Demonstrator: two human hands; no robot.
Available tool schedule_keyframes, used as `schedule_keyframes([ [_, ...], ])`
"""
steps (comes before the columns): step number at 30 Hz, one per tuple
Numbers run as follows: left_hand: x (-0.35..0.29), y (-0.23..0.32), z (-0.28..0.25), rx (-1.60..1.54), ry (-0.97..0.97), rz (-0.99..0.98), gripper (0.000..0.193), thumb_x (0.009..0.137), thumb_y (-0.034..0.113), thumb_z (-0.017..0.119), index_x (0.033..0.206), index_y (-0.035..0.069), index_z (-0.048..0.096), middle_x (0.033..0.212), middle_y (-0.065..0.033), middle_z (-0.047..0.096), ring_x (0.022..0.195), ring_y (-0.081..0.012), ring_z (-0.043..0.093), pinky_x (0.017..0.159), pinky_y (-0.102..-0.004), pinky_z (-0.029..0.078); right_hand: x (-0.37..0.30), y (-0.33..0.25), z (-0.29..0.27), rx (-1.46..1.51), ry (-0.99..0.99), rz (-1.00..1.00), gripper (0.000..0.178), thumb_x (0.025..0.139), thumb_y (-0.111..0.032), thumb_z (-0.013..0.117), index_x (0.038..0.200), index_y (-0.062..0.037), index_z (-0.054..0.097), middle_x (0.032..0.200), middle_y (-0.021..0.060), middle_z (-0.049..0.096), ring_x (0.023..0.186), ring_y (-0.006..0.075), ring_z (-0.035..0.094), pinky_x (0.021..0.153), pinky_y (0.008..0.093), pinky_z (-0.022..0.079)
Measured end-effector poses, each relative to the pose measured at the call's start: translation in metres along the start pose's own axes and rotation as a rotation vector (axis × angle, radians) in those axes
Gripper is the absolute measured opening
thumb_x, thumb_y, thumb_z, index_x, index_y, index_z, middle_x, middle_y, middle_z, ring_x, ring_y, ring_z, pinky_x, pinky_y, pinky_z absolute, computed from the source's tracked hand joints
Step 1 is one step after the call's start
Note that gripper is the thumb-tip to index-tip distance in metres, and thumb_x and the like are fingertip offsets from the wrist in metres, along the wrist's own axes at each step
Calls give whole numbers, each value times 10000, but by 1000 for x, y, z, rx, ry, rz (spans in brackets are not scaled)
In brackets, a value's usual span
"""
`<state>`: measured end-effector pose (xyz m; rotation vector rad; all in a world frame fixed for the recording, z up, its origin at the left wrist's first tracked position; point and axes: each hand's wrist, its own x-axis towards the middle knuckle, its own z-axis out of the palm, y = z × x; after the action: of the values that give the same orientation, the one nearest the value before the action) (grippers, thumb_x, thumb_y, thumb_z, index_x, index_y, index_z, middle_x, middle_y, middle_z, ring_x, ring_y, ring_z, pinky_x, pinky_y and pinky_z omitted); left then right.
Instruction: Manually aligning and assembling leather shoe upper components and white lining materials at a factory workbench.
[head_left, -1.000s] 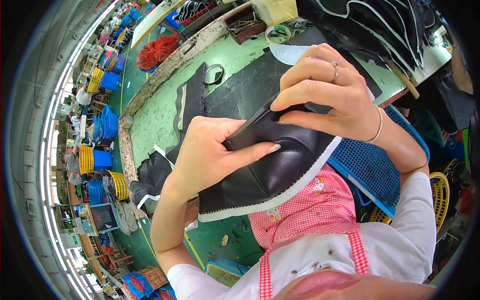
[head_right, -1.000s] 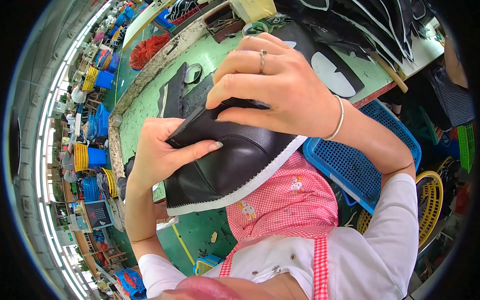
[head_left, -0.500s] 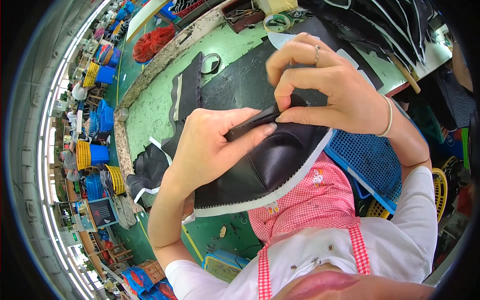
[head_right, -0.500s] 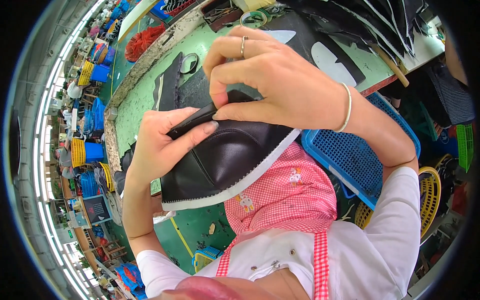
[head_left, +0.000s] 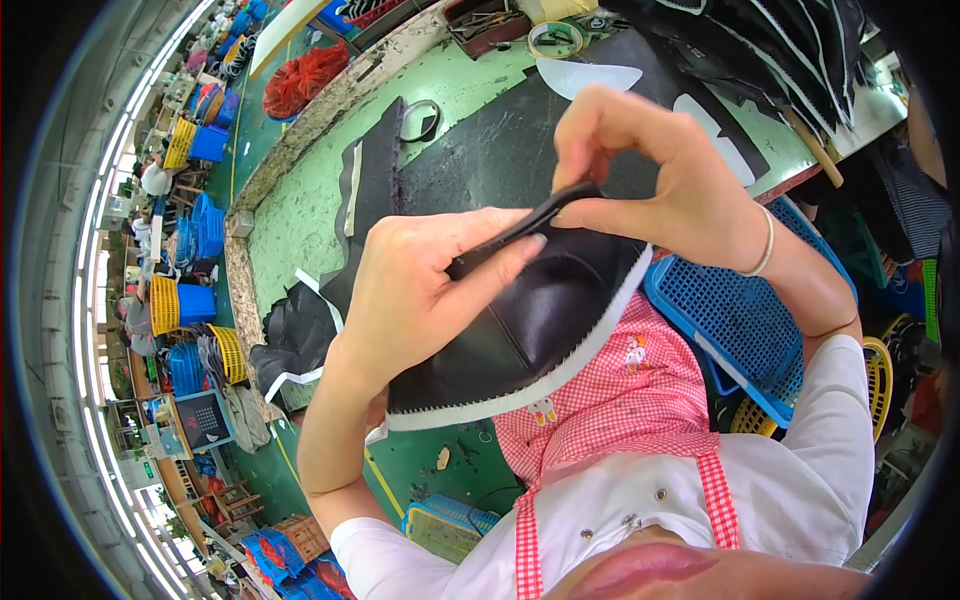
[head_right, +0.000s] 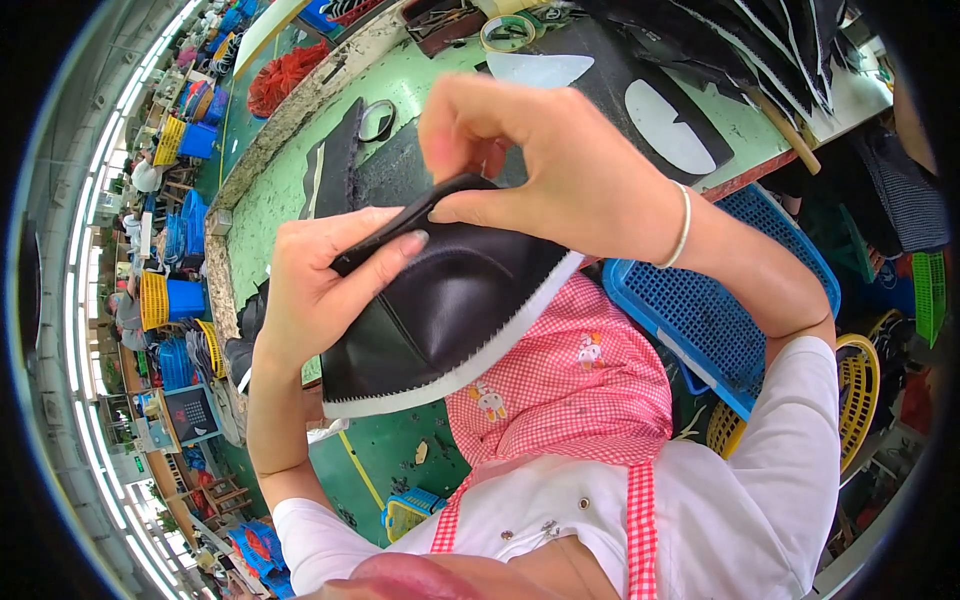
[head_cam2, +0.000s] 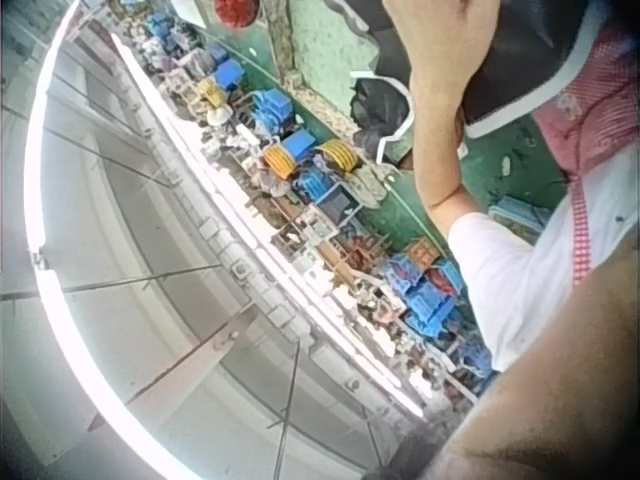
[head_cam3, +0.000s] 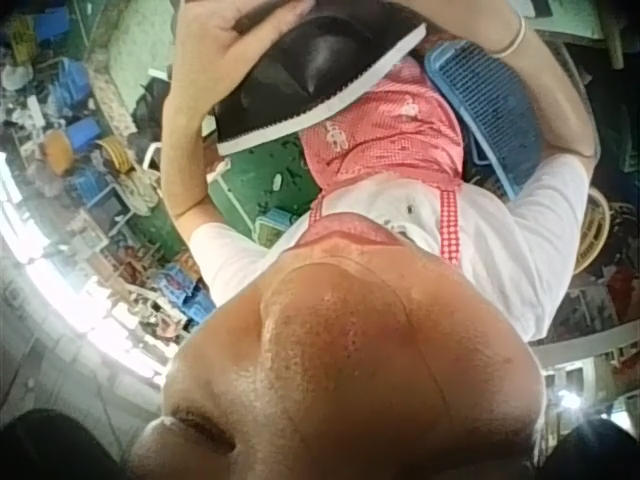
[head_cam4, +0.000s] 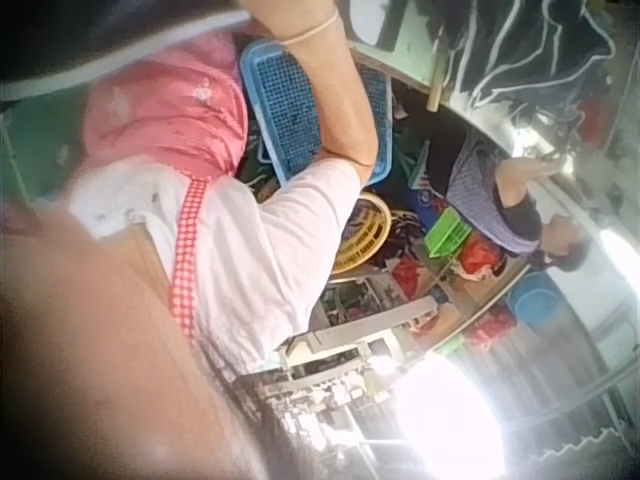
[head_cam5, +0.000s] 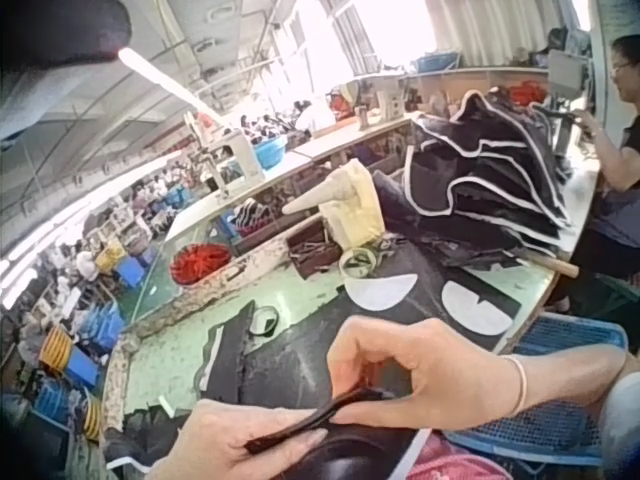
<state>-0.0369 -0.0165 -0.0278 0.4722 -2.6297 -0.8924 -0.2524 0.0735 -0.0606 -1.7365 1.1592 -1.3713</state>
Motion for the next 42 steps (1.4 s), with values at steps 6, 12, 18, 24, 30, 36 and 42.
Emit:
schedule_keyframes([
  [6, 7, 13, -10, 21, -75, -31, 188, 860, 148, 680, 1012, 42, 710, 743, -141, 654, 582, -269, 616, 537, -304, 466, -1, -2, 2, 68, 50, -146, 283, 774, 42, 722, 963, -16, 519, 913, 49, 557, 831, 136, 589, 779, 264, 460],
  [12, 12, 16, -21, -59, -86, -156, 196, 878, 179, 687, 982, 13, 705, 694, -121, 628, 543, -143, 560, 536, -284, 447, 8, 3, -15, -215, -13, -166, 215, 815, -138, 736, 958, -40, 609, 850, 41, 602, 782, 174, 576, 751, 286, 463],
  [18, 24, 18, -32, -255, 198, -302, 278, 886, 243, 716, 910, -33, 703, 685, 10, 632, 635, -19, 504, 548, -236, 431, 46, -16, -37, -778, 455, -622, 249, 800, -138, 749, 997, -41, 631, 941, 80, 639, 966, 248, 613, 805, 312, 458],
  [24, 53, -14, -18, -330, 1021, 19, 280, 906, 243, 701, 941, -35, 714, 769, 25, 657, 722, -42, 528, 677, -217, 446, 47, 8, 9, 308, 287, -205, 497, 877, -226, 688, 1286, 1, 521, 1212, 85, 578, 1047, 138, 564, 924, 288, 458],
  [30, 30, -43, -45, -937, 634, 200, 376, 798, -29, 713, 1159, -20, 609, 1140, -96, 665, 1030, -170, 631, 943, -318, 483, 85, 4, -11, -454, 167, -557, 314, 763, -145, 792, 977, 3, 616, 899, 88, 624, 786, 224, 569, 747, 309, 454],
  [36, -34, -155, -27, -667, 9, 52, 267, 797, 303, 709, 774, 44, 644, 976, -135, 685, 1128, -302, 574, 1002, -435, 417, 55, 74, 59, -652, -386, -518, 374, 773, -394, 715, 902, -72, 577, 846, 66, 602, 824, 279, 584, 821, 370, 439],
  [42, -128, -165, -69, 24, -3, -348, 273, 722, -49, 511, 845, 64, 727, 1177, -115, 652, 1226, -283, 531, 1059, -380, 365, 21, 50, 11, -394, 43, -421, 152, 831, -13, 679, 978, -47, 655, 995, 68, 665, 849, 194, 634, 780, 271, 480],
])
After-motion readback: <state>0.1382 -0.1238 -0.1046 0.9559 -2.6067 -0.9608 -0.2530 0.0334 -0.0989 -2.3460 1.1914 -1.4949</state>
